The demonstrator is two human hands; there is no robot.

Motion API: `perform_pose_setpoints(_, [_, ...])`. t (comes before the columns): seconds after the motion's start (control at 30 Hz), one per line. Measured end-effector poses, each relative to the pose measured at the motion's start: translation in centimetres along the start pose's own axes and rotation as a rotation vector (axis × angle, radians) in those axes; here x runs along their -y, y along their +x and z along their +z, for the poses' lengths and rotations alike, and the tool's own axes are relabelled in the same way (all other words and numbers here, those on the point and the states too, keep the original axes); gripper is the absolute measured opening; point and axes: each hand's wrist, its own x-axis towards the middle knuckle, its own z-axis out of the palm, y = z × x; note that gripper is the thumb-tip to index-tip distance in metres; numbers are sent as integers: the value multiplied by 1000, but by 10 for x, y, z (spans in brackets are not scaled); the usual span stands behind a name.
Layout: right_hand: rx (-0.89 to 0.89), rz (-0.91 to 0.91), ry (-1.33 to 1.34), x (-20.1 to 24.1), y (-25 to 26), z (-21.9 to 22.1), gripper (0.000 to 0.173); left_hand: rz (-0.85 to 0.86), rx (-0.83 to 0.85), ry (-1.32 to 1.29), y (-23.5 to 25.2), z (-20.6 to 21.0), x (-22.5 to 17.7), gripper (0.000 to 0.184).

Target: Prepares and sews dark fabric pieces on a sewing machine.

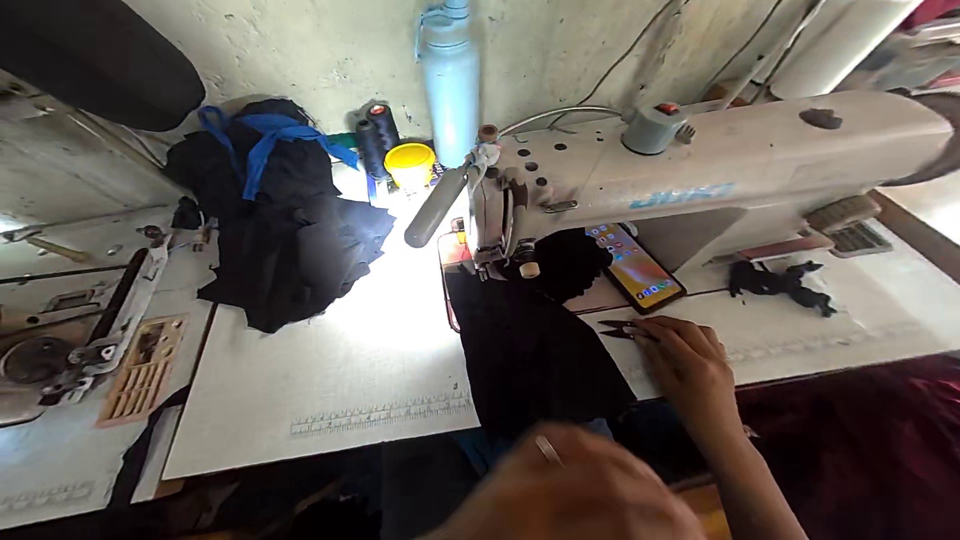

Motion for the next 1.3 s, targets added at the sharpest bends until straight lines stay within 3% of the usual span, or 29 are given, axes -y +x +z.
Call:
perform_pose_setpoints(0.13, [3, -10, -54, 3, 1, 0, 32, -191, 5, 528, -9, -35, 77, 27])
perform_pose_setpoints(0.33, [-82, 46, 75, 34, 16, 1, 26, -320, -97, 654, -4, -61, 144, 26])
perform_pose_setpoints(0.47, [200, 175, 452, 88, 52, 22, 27, -335, -224, 636, 2, -54, 150, 25])
perform_pose_setpoints(0.57, [445, 459, 740, 126, 86, 57, 31, -258, -270, 612, 0, -40, 142, 24])
perform_pose_setpoints(0.67, [475, 675, 936, 149, 104, 82, 34, -145, -291, 588, -5, -28, 130, 23])
perform_pose_setpoints(0.8, [479, 757, 1070, 160, 103, 82, 42, 3, -275, 545, -3, -20, 116, 19])
perform_pose_setpoints(0.93, [572, 603, 1231, 154, 85, 68, 18, 107, -207, 487, 10, -15, 107, 17])
perform_pose_setpoints(1.0, [534, 482, 1307, 148, 68, 58, 20, 140, -101, 452, 19, -17, 104, 18])
perform_pose_setpoints(1.1, [424, 501, 1345, 140, 43, 34, 23, 167, 100, 510, 36, -30, 102, 22])
perform_pose_setpoints(1.2, [497, 419, 1212, 113, 28, 22, 18, 176, 298, 637, 42, -44, 109, 23])
perform_pose_setpoints(1.3, [528, 335, 1139, 88, 18, 6, 14, 157, 358, 589, 30, -48, 115, 20])
